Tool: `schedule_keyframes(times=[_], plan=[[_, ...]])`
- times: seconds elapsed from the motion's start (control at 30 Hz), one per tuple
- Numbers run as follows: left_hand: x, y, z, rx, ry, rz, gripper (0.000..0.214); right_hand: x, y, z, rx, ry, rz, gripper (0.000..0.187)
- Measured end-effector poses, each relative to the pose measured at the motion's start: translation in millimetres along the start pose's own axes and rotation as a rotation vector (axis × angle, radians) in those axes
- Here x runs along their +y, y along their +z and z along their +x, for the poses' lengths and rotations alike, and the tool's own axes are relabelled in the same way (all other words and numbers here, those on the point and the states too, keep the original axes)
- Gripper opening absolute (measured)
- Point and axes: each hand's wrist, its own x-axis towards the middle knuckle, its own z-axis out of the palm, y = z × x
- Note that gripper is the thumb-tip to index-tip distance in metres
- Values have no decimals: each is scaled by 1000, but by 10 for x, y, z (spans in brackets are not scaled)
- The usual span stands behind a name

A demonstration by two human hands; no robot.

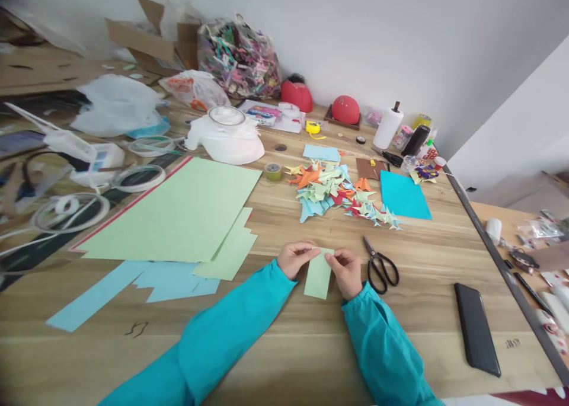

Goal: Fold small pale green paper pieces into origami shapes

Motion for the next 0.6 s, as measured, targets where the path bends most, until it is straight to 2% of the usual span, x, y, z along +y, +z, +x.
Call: schedule_keyframes(times=[0.2, 0.33, 0.6], plan=[[82, -17, -13, -50, -14, -20, 21, -24, 4, -2, 29, -3, -9, 15], [116, -37, -8, -82, 25, 31, 20, -33, -5, 5, 13, -2, -28, 15], [130, -12, -26, -78, 33, 63, 34, 32, -29, 19, 11, 8, 12, 15]])
